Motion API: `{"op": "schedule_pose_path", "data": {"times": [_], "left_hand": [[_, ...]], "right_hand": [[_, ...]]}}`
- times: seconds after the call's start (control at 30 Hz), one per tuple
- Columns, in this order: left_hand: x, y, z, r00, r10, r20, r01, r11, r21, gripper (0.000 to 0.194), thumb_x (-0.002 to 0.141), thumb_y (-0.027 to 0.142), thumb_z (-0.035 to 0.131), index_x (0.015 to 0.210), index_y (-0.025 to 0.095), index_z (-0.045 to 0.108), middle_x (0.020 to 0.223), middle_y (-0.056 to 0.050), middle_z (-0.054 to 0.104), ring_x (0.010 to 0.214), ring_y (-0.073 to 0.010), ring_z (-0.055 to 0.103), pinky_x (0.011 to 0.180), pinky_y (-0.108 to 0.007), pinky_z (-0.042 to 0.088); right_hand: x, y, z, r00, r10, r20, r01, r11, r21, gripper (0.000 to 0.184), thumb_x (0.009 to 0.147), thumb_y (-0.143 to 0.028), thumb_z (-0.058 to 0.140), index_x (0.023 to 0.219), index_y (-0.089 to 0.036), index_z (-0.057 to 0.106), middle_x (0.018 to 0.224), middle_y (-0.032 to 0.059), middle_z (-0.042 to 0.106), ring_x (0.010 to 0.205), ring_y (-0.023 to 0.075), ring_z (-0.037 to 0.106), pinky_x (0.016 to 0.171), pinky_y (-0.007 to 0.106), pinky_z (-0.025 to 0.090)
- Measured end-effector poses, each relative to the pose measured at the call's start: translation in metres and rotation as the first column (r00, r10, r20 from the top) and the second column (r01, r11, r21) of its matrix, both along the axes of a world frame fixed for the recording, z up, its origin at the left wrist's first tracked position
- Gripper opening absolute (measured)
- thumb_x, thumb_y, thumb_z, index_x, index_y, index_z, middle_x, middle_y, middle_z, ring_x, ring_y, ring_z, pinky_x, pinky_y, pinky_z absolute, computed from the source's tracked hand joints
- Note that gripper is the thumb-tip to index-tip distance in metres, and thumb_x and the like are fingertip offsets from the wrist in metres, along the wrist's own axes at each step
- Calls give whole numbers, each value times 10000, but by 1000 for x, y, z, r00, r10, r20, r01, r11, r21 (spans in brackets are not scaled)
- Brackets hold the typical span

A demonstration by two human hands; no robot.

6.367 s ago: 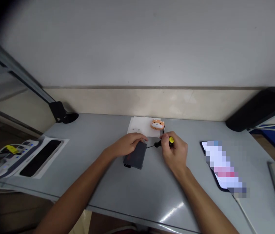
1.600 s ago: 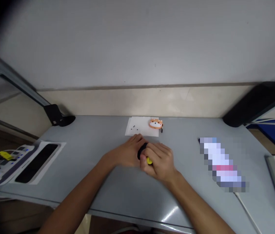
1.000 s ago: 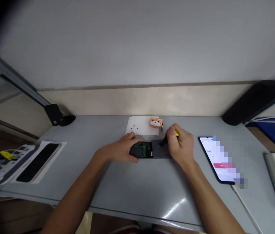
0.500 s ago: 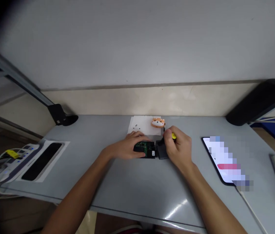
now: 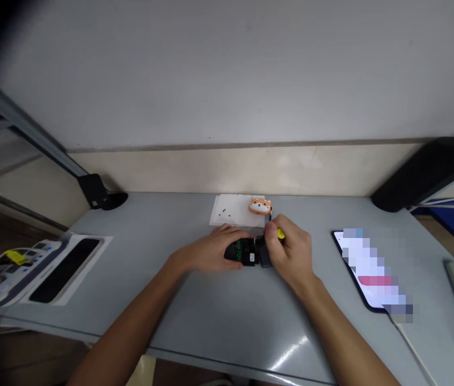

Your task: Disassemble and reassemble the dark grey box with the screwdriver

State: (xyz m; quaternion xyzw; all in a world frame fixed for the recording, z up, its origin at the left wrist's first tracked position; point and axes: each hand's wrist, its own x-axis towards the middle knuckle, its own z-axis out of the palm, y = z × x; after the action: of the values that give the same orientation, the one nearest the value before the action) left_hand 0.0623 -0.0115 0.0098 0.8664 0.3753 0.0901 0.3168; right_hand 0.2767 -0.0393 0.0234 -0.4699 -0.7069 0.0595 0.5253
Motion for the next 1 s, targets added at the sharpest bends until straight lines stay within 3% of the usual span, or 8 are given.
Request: {"op": "schedule_pose_path", "data": {"times": [0.43,0.67,1.0], "left_hand": [[-4,0,5,1000,4,23,-3,999,-39,536,888,361,738,1400,301,592,1452,-55,636,1375,-319,531,1194,-491,395],[-14,4,6,998,-47,37,51,995,-89,740,791,326,790,1483,345,527,1532,-43,588,1439,-328,499,1207,-509,400],[-16,5,6,998,-50,49,54,995,-88,705,814,311,762,1483,299,540,1541,-63,582,1445,-327,501,1224,-491,392]], "right_hand": [[-1,-1,3,999,38,10,-38,999,28,325,979,-267,468,658,-236,511,530,-43,471,463,119,431,470,273,309],[-1,-2,3,999,44,12,-44,999,18,329,979,-283,474,657,-237,518,531,-38,474,467,124,439,474,273,319],[0,-2,4,999,29,25,-29,1000,8,349,985,-305,469,645,-239,511,532,-32,479,475,127,442,482,277,324]]}}
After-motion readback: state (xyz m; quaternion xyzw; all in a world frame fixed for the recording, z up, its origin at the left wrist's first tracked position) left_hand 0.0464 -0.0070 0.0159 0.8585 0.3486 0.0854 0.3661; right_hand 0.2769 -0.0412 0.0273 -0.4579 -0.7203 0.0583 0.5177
